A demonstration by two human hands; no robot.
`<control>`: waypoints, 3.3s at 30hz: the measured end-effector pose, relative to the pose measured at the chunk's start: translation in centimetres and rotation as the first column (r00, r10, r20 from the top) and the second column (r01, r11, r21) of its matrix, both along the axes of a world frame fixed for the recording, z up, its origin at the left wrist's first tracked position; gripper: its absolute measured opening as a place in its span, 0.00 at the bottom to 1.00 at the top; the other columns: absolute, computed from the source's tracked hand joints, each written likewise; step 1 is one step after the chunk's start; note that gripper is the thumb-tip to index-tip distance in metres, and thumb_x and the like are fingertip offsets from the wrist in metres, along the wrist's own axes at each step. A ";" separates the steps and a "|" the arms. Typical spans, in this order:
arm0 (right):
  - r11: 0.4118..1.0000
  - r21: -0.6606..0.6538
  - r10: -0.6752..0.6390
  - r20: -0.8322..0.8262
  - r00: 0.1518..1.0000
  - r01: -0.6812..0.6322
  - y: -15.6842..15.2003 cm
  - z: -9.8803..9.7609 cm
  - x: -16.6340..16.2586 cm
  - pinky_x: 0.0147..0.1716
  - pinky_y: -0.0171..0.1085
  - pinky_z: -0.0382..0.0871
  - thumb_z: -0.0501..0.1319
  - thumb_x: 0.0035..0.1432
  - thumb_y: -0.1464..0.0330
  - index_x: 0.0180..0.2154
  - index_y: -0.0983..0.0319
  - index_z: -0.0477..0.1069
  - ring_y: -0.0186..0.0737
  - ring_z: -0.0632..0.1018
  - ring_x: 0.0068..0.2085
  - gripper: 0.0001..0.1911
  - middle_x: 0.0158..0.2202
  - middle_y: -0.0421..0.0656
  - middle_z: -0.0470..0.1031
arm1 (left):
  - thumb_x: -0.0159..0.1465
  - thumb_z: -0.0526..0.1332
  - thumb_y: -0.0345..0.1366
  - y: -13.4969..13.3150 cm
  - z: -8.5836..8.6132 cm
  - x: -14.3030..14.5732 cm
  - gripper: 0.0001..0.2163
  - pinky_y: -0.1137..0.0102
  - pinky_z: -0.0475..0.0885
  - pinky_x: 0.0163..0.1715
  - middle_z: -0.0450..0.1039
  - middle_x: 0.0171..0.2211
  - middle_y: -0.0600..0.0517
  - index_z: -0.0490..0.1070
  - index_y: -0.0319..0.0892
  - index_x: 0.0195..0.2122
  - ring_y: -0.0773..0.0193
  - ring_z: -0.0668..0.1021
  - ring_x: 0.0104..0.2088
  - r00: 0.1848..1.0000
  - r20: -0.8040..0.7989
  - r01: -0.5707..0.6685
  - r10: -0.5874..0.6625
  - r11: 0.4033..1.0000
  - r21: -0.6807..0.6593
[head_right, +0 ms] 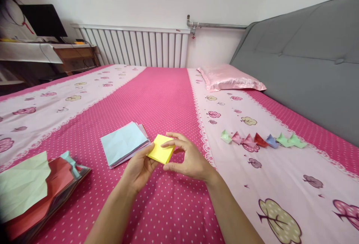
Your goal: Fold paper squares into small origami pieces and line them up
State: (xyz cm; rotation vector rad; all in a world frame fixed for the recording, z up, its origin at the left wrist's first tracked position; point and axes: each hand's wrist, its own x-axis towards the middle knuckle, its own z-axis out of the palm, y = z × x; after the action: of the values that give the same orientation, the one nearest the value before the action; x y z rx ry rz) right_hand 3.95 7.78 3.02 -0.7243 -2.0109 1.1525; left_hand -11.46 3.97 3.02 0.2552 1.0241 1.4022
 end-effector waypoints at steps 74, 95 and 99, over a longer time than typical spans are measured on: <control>0.893 -0.398 -0.339 -0.285 0.897 0.211 0.0 0.5 -0.1 0.27 0.30 0.65 0.65 0.46 0.66 0.39 0.60 0.64 0.30 0.71 0.25 0.17 0.22 0.34 0.68 | 0.58 0.58 0.39 -0.6 -0.5 0.3 0.13 0.71 0.68 0.33 0.76 0.30 0.46 0.74 0.35 0.35 0.64 0.76 0.30 0.914 -0.321 0.354 -0.247 0.874 0.334; 0.944 -0.306 -0.121 0.036 0.992 0.126 0.1 0.7 1.2 0.30 0.35 0.67 0.62 0.49 0.64 0.33 0.62 0.72 0.36 0.72 0.31 0.10 0.31 0.43 0.73 | 0.45 0.67 0.40 -0.5 -1.1 0.0 0.12 0.74 0.65 0.22 0.72 0.20 0.52 0.71 0.35 0.25 0.66 0.73 0.22 0.757 -0.579 0.453 -0.303 0.882 0.131; 0.955 -0.271 -0.109 0.071 0.992 0.124 0.1 0.7 1.1 0.30 0.34 0.66 0.62 0.48 0.66 0.30 0.63 0.71 0.34 0.71 0.29 0.07 0.28 0.41 0.72 | 0.41 0.69 0.38 -0.4 -0.6 -0.1 0.13 0.74 0.66 0.22 0.72 0.20 0.53 0.69 0.37 0.23 0.67 0.73 0.21 0.824 -0.552 0.263 -0.127 0.949 0.175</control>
State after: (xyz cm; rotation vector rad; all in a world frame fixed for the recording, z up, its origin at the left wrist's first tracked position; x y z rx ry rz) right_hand 5.08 7.92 3.75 -1.0105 -1.8435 1.3698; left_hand -11.60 3.60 2.44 0.9583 1.2322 1.2895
